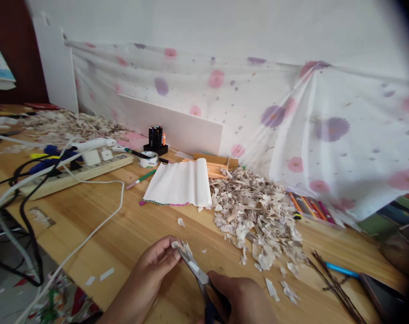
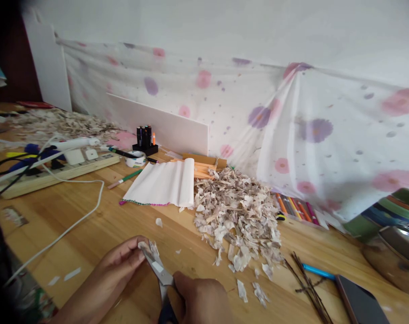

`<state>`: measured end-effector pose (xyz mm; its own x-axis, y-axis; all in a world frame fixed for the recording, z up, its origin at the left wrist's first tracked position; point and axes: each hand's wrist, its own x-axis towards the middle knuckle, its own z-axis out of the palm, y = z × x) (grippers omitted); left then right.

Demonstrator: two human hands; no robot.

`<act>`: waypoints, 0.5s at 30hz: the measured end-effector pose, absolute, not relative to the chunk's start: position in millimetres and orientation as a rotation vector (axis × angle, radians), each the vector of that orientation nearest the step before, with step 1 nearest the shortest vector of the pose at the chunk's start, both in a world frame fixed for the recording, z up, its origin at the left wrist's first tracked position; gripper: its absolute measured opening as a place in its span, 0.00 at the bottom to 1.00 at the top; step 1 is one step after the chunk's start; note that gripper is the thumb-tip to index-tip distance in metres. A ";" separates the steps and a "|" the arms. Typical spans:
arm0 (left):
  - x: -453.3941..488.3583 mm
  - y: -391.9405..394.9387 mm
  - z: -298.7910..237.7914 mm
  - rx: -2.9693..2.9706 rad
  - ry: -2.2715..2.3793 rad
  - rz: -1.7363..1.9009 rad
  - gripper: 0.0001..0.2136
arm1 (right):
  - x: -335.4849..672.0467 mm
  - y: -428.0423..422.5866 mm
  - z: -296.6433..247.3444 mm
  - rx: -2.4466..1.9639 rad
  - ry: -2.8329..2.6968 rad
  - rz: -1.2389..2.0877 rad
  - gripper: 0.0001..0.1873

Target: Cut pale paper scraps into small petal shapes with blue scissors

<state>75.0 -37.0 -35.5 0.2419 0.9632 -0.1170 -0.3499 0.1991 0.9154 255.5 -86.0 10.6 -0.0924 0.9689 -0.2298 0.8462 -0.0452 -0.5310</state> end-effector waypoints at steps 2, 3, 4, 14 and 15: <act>75.3 -37.1 -34.4 0.920 0.850 1.089 0.09 | 255.5 -84.6 9.6 -1.953 -2.023 0.853 0.08; 75.2 -37.2 -34.1 0.922 0.849 1.088 0.09 | 255.4 -84.3 9.3 -1.946 -2.029 0.860 0.08; 75.1 -37.3 -34.0 0.921 0.851 1.087 0.09 | 255.2 -84.2 9.2 -1.938 -2.029 0.866 0.08; 76.0 -36.5 -34.3 0.895 0.839 1.085 0.08 | 255.1 -87.2 10.3 -1.949 -2.018 0.906 0.08; 76.2 -36.4 -34.1 0.897 0.839 1.084 0.08 | 255.3 -86.9 10.2 -1.945 -2.020 0.915 0.08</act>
<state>76.2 -36.4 -34.1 0.2525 0.9595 -0.1246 -0.3607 0.2129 0.9081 255.3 -86.9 10.2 -0.1200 0.9540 -0.2749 0.8357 -0.0525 -0.5467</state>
